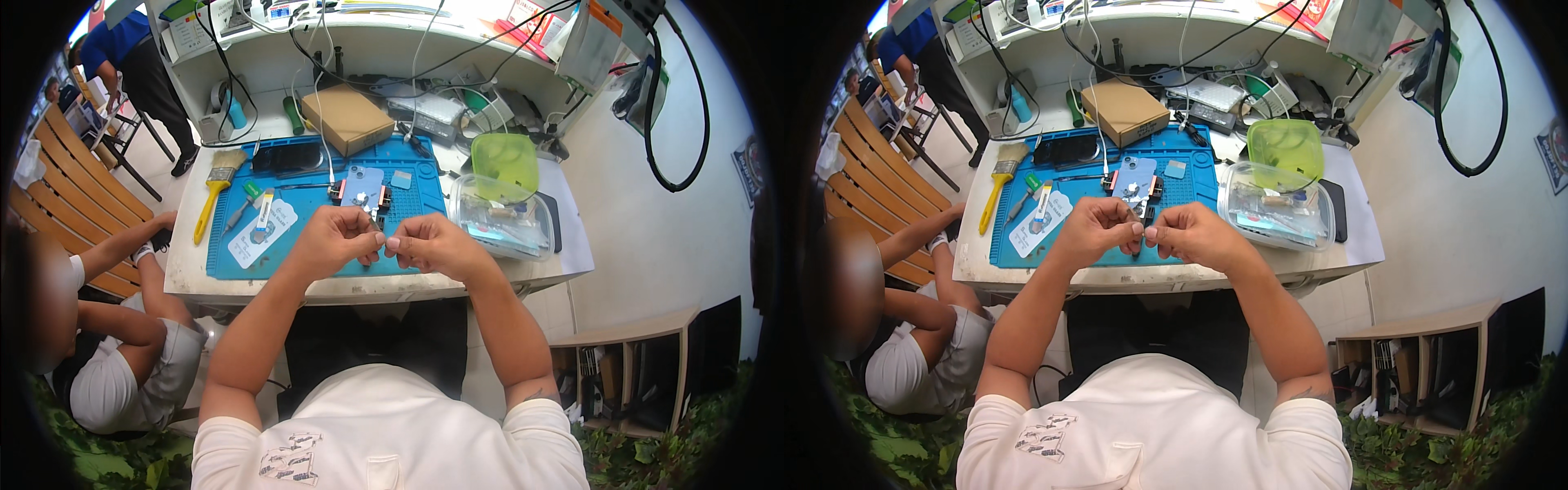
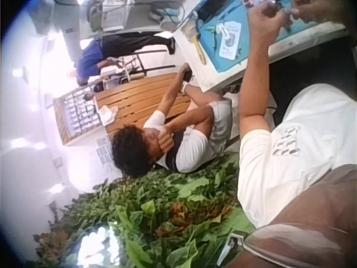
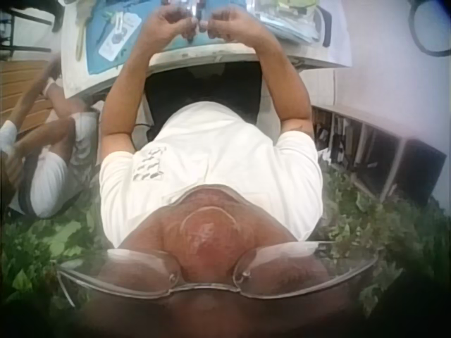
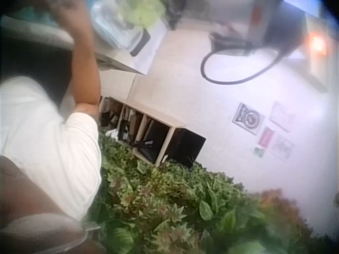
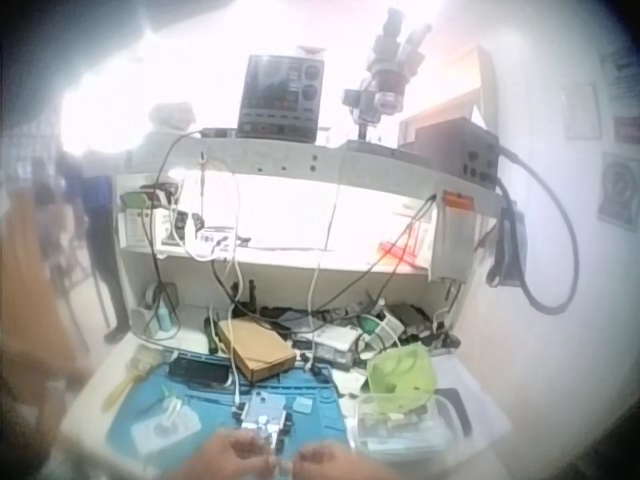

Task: The person retrieves small electronic components from a container, handles an identification card and a circuit board, and then uses a soldering iron and a heat gun to attach a component to the board on an anti-static mat.

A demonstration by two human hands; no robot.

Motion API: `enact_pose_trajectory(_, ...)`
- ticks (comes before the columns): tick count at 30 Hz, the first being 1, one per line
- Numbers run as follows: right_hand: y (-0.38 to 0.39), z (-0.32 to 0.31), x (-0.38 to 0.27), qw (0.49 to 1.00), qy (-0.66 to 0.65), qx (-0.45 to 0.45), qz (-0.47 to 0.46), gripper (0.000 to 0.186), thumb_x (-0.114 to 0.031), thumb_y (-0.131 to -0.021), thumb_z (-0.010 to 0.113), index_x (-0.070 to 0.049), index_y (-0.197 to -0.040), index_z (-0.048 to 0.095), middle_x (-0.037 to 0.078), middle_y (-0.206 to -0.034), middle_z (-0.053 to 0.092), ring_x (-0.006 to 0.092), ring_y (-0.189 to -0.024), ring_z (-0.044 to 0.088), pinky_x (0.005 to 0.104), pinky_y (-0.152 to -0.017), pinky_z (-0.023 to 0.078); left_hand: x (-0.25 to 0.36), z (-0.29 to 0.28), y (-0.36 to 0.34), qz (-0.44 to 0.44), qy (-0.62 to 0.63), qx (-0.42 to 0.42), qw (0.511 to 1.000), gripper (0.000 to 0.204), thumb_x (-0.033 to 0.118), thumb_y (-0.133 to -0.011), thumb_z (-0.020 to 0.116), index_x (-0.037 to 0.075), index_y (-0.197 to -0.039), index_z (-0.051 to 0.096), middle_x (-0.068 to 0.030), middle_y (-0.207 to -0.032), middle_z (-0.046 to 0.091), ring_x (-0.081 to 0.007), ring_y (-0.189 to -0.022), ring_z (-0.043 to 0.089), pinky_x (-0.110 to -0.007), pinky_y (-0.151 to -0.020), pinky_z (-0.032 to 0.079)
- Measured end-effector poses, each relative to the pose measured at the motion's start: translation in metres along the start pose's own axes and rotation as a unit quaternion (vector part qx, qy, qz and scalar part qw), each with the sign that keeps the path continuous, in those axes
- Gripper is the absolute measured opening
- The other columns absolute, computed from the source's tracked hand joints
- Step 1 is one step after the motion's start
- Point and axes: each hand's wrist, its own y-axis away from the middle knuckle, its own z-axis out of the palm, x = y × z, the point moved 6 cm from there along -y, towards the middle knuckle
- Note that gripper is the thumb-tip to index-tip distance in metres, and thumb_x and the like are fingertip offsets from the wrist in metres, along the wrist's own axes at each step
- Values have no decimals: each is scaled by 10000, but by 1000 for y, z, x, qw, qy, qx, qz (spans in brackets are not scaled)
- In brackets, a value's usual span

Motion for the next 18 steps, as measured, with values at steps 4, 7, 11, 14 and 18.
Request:
enact_pose_trajectory(4, 7, 6, -9, 997, 20, -7, -74, 283, -271, -963, 806, 3, -1001, 744, 26, -845, 704, 61, -743, 601, 220, -618, 438, 2, 2, 3, 0, -24, 18, 1000, 126, 66, -951, 776, -26, -915, 698, -62, -821, 733, -126, -752, 731, -269, -665, 609)
enact_pose_trajectory(7, 5, 6, -1, 996, 58, 13, -65, 233, -201, -985, 781, 24, -1025, 736, 16, -857, 699, 62, -765, 586, 240, -660, 455, 3, 3, 4, 32, -59, 13, 998, 115, 57, -959, 764, -29, -918, 699, -53, -816, 728, -111, -753, 721, -263, -674, 603)
enact_pose_trajectory(11, 5, 4, 0, 992, 97, 38, -73, 180, -147, -999, 740, 33, -1011, 741, 29, -818, 711, 88, -716, 588, 280, -636, 471, 2, 6, 5, 30, -37, 24, 999, 100, 43, -960, 756, -29, -921, 698, -45, -812, 724, -99, -752, 713, -255, -677, 593)
enact_pose_trajectory(14, 10, 5, -7, 987, 124, 63, -75, 178, -144, -989, 743, 34, -1007, 748, 35, -769, 690, 90, -690, 562, 293, -616, 456, 1, 11, 6, 32, -42, 40, 998, 101, 46, -962, 755, -27, -921, 699, -44, -811, 725, -99, -746, 713, -253, -671, 591)
enact_pose_trajectory(18, 16, 8, -23, 962, 244, 90, -79, 169, -124, -971, 734, 40, -1005, 752, 88, -707, 658, 126, -637, 544, 327, -592, 448, -3, 9, 5, 51, -109, 53, 991, 110, 53, -963, 759, -23, -910, 701, -45, -806, 727, -100, -739, 714, -250, -663, 590)
